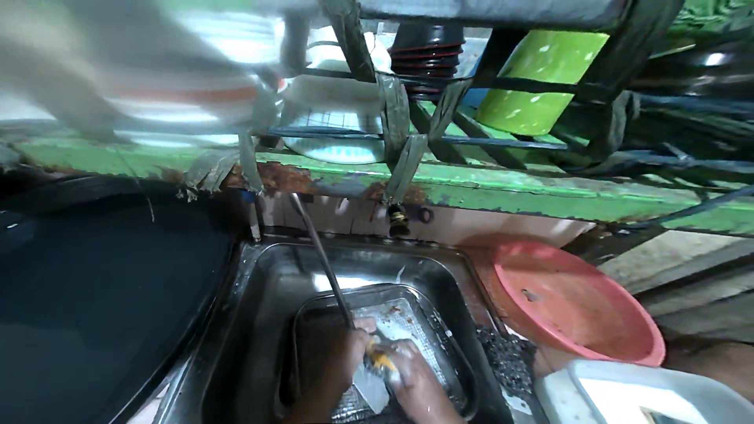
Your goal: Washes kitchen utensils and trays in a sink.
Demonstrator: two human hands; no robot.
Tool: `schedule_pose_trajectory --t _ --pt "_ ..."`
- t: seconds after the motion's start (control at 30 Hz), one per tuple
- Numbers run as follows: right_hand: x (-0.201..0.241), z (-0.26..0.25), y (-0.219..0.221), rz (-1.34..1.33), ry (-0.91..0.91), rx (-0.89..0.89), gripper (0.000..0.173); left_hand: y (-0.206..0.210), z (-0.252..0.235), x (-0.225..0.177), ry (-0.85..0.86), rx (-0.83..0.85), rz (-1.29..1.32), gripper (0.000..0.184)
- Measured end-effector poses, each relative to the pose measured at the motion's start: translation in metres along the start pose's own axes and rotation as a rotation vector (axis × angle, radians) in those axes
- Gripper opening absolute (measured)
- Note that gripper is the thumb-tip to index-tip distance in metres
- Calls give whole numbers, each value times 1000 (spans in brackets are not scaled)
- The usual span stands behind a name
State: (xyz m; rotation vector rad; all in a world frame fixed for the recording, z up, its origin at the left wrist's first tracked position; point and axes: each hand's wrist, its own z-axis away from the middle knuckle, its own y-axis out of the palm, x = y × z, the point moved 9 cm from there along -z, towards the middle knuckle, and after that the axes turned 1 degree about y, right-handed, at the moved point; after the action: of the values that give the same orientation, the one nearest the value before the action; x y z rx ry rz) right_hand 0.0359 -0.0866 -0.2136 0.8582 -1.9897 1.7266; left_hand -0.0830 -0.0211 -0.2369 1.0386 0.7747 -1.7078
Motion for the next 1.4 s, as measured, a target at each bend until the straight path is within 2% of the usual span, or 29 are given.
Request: schedule_pose_trajectory --t 0.1,0.17,0.23,0.37,0.43,0.5,0.57,0.63,0.7,0.8,0.87,0.97,1.03,1.13,1.27,1.4 --pt "-10 -3 -4 18 40 -79 35 -1 7 -2 32 -66 57 36" --pt "12 11 6 16 10 48 36 -15 1 4 58 -176 152 35" --pt "29 23 19 9 -44 140 34 -30 -7 9 102 -258 139 32" --pt "-2 9 1 -14 97 4 35 -26 -4 8 54 -211 22 33" --pt "-10 4 -7 44 94 -52 34 -21 1 6 54 -208 89 33" --pt "11 13 0 61 50 50 34 -19 2 5 56 -202 143 35" --pt "31 23 15 62 -31 147 33 -18 0 1 84 -180 86 36" --pt "24 22 17 35 -5 119 33 -15 -1 3 106 -160 -3 35" --pt "-2 6 7 38 123 49 32 -5 4 3 82 -108 -46 35" --pt "-11 -11 1 113 210 35 32 8 9 13 55 -128 187 30" --pt "16 -1 10 89 124 98 34 11 7 23 4 -167 373 36" --pt "30 12 17 68 -12 86 33 8 8 23 -65 -100 399 52" --pt "15 3 15 53 57 74 34 7 8 24 -47 -84 330 51" --pt "-3 -18 8 75 177 -35 27 12 9 27 -59 -108 326 49" --pt "4 -20 2 -141 249 -156 29 15 11 20 -47 -116 387 50" --pt "-19 -21 9 -385 538 -56 34 20 22 22 -98 -109 311 61"
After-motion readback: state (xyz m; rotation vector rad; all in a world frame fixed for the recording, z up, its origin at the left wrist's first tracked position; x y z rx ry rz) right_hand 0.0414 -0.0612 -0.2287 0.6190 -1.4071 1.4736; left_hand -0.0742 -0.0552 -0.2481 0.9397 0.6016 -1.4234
